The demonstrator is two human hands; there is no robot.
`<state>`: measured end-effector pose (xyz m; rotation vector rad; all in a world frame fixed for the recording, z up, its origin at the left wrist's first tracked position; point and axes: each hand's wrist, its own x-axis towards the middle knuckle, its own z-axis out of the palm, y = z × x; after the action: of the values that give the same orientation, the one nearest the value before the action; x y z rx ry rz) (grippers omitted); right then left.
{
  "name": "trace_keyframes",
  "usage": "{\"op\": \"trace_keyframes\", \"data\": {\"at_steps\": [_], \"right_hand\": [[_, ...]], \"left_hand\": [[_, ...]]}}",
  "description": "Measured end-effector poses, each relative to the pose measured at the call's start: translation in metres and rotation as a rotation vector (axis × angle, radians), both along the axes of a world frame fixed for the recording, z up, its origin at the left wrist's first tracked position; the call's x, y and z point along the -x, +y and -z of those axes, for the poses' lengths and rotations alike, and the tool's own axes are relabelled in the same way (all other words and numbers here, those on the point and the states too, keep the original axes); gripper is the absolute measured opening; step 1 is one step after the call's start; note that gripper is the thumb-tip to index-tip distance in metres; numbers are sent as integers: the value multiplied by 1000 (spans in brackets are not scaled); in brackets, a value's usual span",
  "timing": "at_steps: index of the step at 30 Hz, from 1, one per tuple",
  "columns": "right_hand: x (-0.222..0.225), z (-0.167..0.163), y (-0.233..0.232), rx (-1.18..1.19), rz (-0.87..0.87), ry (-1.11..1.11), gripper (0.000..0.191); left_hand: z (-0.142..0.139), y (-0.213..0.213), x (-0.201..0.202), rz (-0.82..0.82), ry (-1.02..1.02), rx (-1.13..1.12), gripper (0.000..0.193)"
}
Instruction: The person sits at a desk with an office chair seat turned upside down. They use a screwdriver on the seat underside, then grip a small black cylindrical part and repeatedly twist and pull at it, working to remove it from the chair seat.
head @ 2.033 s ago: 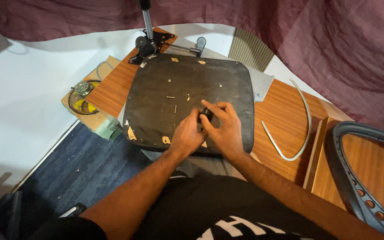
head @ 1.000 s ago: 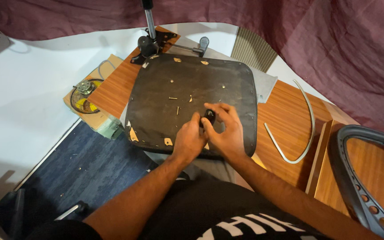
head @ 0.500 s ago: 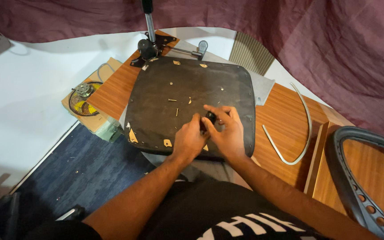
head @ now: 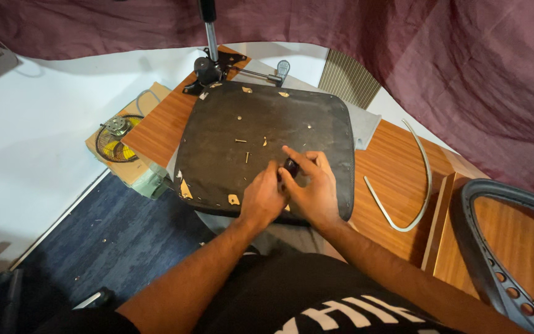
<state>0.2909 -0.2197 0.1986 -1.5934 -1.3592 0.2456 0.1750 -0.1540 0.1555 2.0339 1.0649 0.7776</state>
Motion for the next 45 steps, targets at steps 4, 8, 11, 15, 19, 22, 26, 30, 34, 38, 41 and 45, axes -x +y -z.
{"op": "trace_keyframes", "data": {"at_steps": [4,8,11,15,19,22,26,30,34,38,41,45], "right_hand": [[0,3,-1,-101,-65,55,50],[0,5,-2,-205,-71,-92,49],[4,5,0,-93,10,-57,46],[7,4,0,-37,27,-2,47],[8,2,0,-178,-53,-24,46],[12,0,-1,-230,-14,-127,46],[12,-3,0,-78,66,-82,42],[10,-4,-1,-91,22,46,42],[12,-6,-4,-188,-42,41,43],[13,-9,-4,-21,92,7,39],[11,-8,-5,-40,86,-20,36],[9,-4,-4,-230,-17,-71,39]], "left_hand": [[-1,-2,1,43,-38,-7,27],[-3,3,0,-13,26,55,24],[-2,3,0,-38,69,54,26],[3,-2,3,30,-57,-57,26],[4,2,3,37,-11,38,26],[2,5,2,-35,109,12,29],[1,2,3,-26,47,24,32],[-2,-3,6,30,-70,-88,35],[-9,-5,7,-4,-3,105,31],[-12,-6,7,-27,5,58,34],[-9,-8,6,8,-95,-53,34],[-7,-9,4,1,-88,-123,30]]}}
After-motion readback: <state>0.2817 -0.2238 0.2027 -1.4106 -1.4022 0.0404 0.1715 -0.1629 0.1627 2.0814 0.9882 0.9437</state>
